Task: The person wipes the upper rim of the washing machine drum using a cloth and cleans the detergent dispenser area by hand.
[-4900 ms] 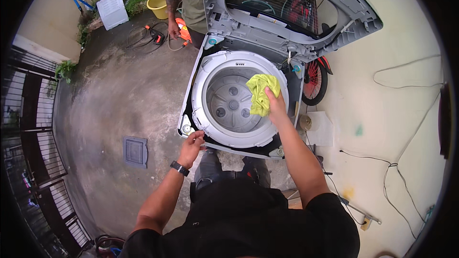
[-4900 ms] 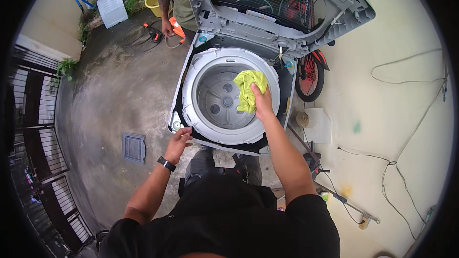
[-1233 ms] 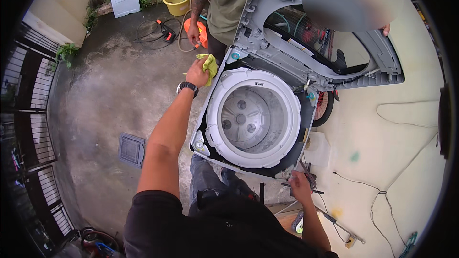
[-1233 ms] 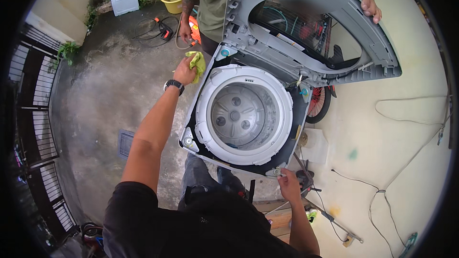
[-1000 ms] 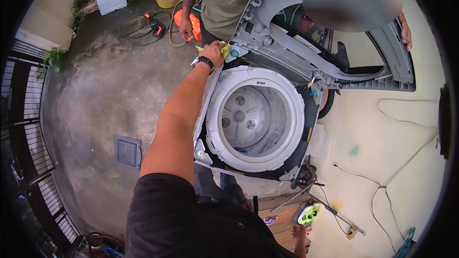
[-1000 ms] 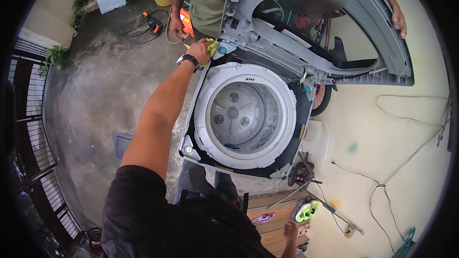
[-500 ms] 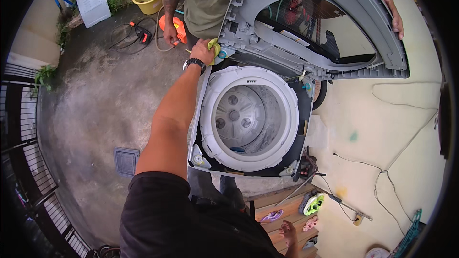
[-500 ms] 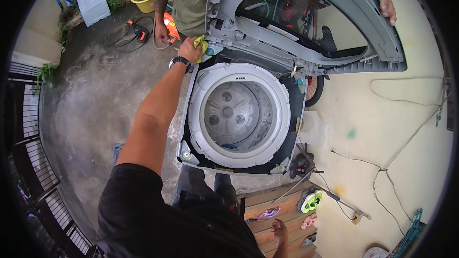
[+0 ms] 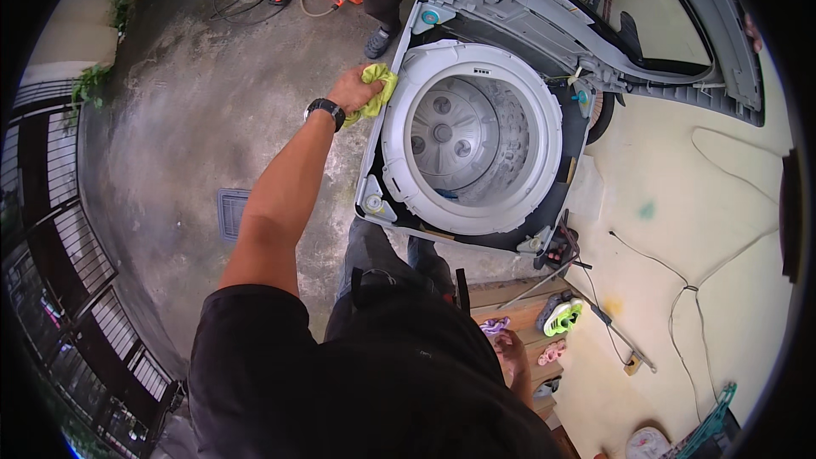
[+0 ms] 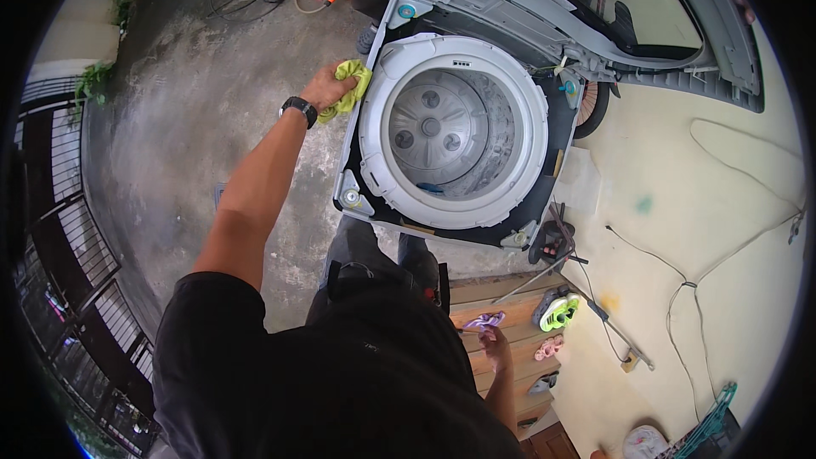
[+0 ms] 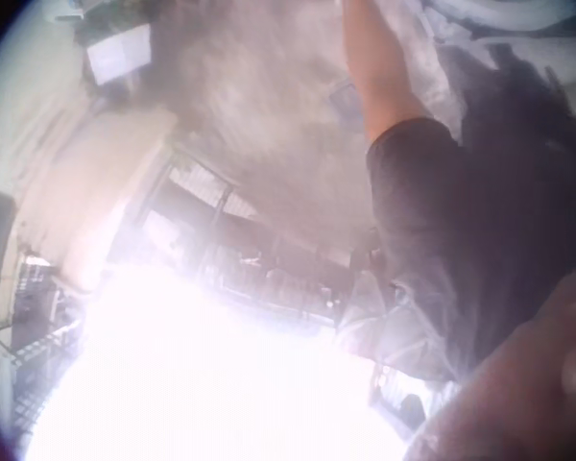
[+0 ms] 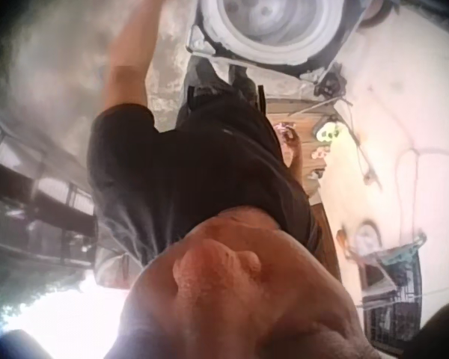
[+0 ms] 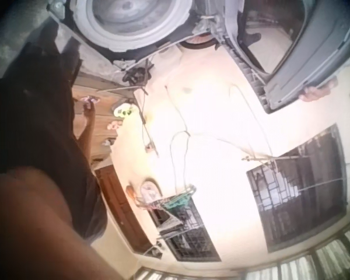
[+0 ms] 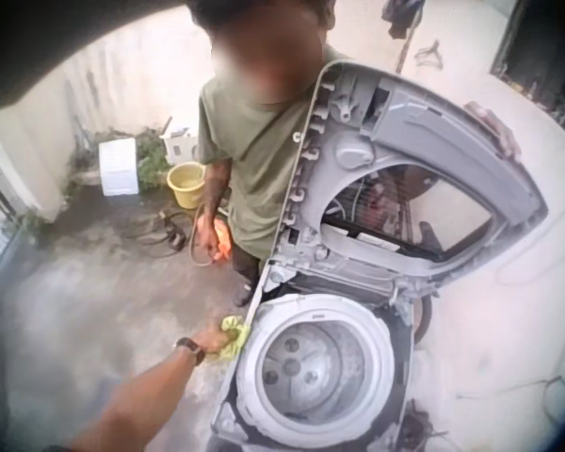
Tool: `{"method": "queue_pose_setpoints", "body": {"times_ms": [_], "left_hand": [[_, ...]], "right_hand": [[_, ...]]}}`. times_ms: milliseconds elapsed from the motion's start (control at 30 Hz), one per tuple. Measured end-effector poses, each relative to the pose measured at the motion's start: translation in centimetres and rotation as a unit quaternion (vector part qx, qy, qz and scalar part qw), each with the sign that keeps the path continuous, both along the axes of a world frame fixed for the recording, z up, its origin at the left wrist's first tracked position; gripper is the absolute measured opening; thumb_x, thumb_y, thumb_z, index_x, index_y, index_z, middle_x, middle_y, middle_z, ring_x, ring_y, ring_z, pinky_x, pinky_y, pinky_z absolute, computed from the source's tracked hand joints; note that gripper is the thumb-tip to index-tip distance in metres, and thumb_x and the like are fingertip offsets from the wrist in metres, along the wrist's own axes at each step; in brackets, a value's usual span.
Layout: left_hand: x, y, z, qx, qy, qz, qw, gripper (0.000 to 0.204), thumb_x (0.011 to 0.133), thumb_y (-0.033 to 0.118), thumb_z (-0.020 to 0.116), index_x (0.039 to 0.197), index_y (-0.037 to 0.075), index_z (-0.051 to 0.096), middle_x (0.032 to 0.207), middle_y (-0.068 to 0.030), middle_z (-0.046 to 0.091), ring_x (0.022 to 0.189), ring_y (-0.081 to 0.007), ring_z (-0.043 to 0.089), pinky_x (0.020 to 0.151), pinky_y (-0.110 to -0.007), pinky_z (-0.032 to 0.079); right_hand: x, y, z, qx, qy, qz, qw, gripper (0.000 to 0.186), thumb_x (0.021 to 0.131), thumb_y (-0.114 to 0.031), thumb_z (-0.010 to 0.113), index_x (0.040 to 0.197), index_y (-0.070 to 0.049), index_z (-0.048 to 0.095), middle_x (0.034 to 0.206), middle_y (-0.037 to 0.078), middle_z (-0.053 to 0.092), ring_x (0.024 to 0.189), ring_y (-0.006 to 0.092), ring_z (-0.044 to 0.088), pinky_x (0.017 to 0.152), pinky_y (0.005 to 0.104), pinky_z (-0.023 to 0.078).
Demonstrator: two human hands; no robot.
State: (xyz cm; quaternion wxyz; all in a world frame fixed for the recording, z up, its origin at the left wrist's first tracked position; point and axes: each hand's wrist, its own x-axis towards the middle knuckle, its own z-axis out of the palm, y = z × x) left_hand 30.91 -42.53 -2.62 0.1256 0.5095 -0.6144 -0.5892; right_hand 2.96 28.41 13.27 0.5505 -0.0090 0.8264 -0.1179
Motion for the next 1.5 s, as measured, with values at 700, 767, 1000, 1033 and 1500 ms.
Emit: {"method": "queue_pose_setpoints", "body": {"times_ms": [700,767,1000,1033,1500], "left_hand": [[6.9,14.6,-1.1,0.0,0.026,0.039,0.999,0.049,0.093,0.041,0.071,0.122,0.004,0.062,0.101,-0.0152,0.072,0.093,-0.027,0.07,0.085,-0.038,0.053],[8.5,17.8,-0.6,0.07,0.028,0.049,0.996,0.046,0.094,0.039,0.071,0.122,0.004,0.063,0.101,-0.0109,0.072,0.091,-0.0202,0.068,0.082,-0.034,0.054],[9.0,19.5,1.5,0.141,0.053,0.107,0.983,0.044,0.093,0.032,0.074,0.123,0.002,0.063,0.102,-0.0046,0.071,0.089,-0.0124,0.067,0.08,-0.03,0.055],[7.8,18.0,2.0,0.136,0.059,0.106,0.983,0.044,0.093,0.031,0.075,0.124,0.002,0.063,0.102,-0.0047,0.071,0.09,-0.0122,0.067,0.08,-0.03,0.055],[7.4,15.9,-1.6,0.044,0.028,0.099,0.994,0.039,0.085,0.019,0.075,0.12,0.002,0.066,0.099,-0.0055,0.072,0.084,-0.0143,0.068,0.075,-0.032,0.056]], "right_hand": [[-4.4,-5.6,-1.1,-0.075,0.054,0.099,0.991,0.04,0.095,-0.018,0.064,0.133,-0.007,0.057,0.107,0.006,0.067,0.088,0.0146,0.066,0.073,0.0297,0.055],[-4.8,-3.4,-2.3,-0.051,0.026,0.102,0.993,0.041,0.095,-0.018,0.066,0.133,-0.007,0.057,0.109,0.006,0.067,0.088,0.0148,0.067,0.074,0.0302,0.055],[-9.3,-2.8,-3.6,-0.068,0.045,0.119,0.99,0.044,0.089,-0.019,0.072,0.129,-0.004,0.06,0.108,0.008,0.069,0.083,0.0156,0.066,0.066,0.0301,0.054],[-10.5,-2.6,-3.8,-0.083,0.043,0.101,0.991,0.044,0.089,-0.019,0.072,0.129,-0.005,0.061,0.105,0.007,0.069,0.082,0.0149,0.066,0.066,0.0303,0.054],[-12.7,-4.6,-2.2,-0.143,0.054,0.111,0.982,0.043,0.088,-0.016,0.074,0.126,-0.002,0.061,0.099,0.006,0.067,0.071,0.0109,0.059,0.062,0.0276,0.048]]}}
